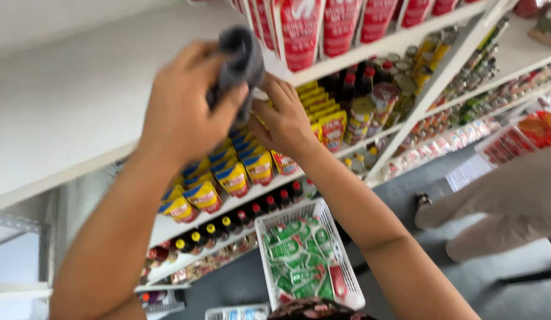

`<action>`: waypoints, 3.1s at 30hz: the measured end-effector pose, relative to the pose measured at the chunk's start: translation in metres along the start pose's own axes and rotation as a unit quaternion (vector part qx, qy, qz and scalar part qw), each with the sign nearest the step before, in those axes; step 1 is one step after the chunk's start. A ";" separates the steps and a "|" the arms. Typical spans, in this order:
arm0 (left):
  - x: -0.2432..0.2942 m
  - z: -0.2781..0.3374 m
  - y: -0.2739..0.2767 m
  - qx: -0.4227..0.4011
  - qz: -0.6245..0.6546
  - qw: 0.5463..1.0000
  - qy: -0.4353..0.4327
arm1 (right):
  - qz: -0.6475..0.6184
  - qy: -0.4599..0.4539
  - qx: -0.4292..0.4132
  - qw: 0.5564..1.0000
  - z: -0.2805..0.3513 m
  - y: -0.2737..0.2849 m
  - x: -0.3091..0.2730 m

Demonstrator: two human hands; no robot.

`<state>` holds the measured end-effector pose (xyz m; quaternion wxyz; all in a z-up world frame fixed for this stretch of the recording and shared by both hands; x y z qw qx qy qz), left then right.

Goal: Cleaning individual packets of soy sauce with a cloth and placing them on a grocery store shelf.

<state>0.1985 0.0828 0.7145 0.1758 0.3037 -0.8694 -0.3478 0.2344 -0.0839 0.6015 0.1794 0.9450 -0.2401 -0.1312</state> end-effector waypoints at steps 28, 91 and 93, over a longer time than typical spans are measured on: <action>0.109 0.505 -0.551 -0.453 0.274 0.768 0.361 | -0.162 -0.608 -0.228 0.743 0.526 0.019 0.013; 0.112 0.196 -0.201 0.026 -0.020 0.978 0.206 | -0.715 -0.510 0.184 0.442 0.263 -0.020 -0.056; 0.112 0.201 -0.198 0.040 -0.028 0.979 0.200 | -0.717 -0.503 0.174 0.449 0.248 -0.014 -0.062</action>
Point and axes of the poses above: each hand's wrist, its own z-axis away from the middle knuckle, its own y-axis out of the back of the hand, x = y × z, the point moved 3 cm from there along -z, towards the middle knuckle, and after that the axes turned 3 degrees about -z, right-handed, at the moved point
